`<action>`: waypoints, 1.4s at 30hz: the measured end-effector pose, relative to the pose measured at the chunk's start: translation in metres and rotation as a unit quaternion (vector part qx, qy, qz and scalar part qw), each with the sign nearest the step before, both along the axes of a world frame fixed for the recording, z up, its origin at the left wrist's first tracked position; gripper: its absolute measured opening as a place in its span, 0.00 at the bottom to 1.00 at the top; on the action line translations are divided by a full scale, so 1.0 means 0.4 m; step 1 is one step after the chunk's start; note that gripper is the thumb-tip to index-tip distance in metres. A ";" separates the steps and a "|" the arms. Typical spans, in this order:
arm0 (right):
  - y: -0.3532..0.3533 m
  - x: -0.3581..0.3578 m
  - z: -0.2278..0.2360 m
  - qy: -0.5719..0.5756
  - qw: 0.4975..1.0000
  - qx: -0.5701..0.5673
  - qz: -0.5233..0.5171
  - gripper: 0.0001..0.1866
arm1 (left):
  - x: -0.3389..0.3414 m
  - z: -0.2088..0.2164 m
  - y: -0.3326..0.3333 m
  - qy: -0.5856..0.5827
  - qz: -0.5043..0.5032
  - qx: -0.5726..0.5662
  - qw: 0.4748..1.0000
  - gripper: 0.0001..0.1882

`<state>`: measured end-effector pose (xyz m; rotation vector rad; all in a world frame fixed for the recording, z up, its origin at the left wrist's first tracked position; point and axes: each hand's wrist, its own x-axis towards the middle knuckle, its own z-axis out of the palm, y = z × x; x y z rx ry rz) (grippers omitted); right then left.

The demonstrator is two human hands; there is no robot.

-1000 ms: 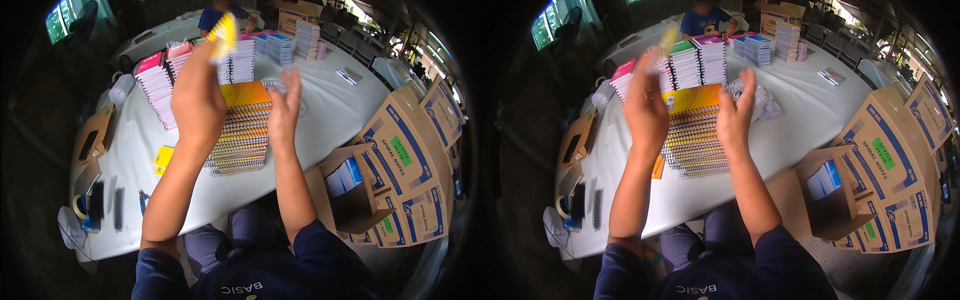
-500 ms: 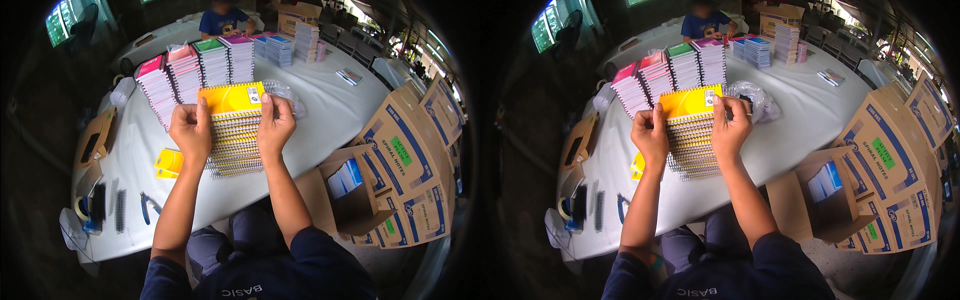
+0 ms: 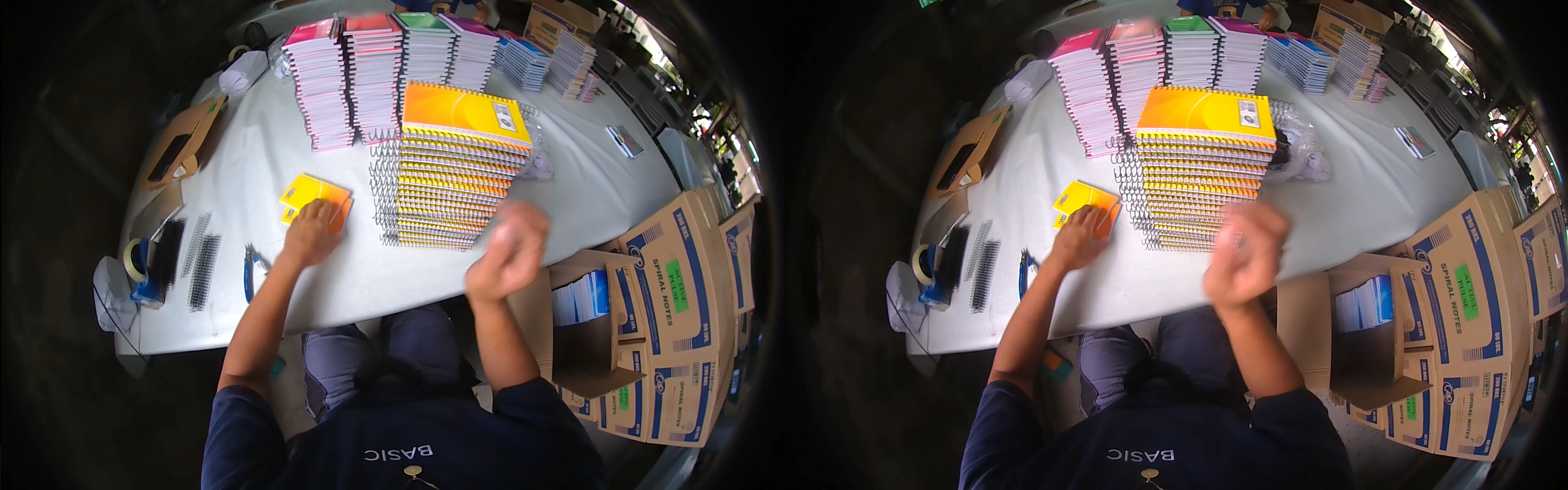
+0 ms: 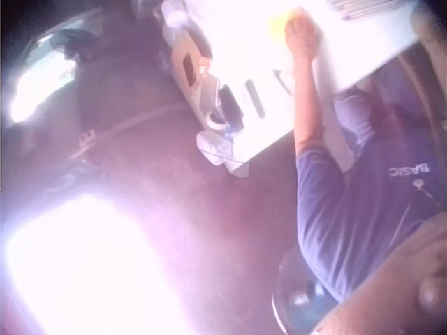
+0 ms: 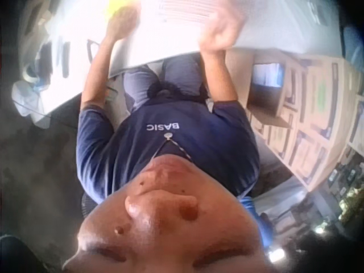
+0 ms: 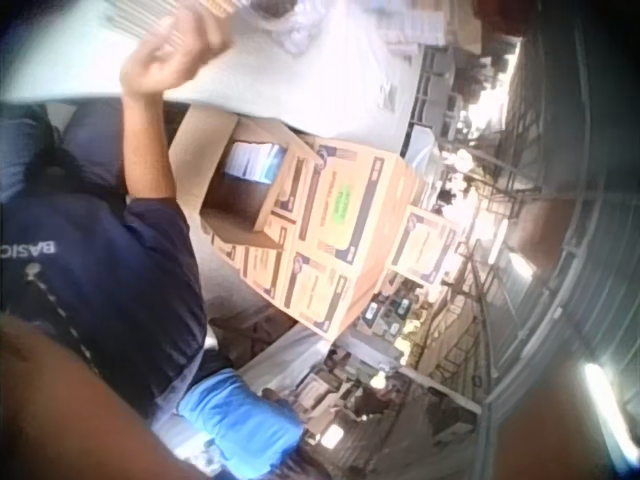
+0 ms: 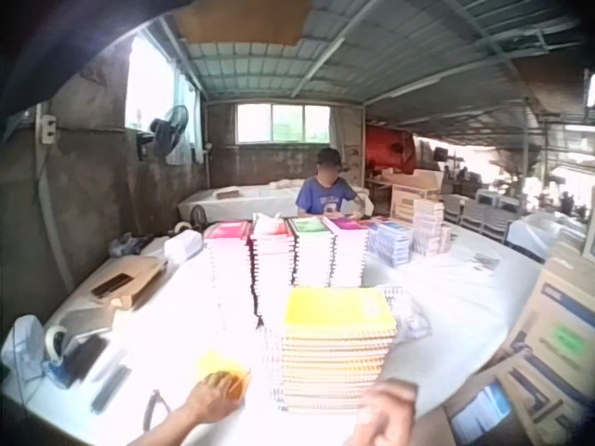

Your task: The person assembles spiral notebooks by threading metal coils through the pre-punched holes of stacks of yellow paper and then bending the ends of the coils to secure them.

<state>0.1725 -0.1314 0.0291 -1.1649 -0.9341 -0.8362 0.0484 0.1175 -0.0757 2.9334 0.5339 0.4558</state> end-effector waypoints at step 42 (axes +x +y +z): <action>0.104 -0.091 -0.336 0.281 0.752 -0.331 0.497 0.14 | -0.403 -0.028 0.164 -0.114 0.343 -0.136 0.922 0.13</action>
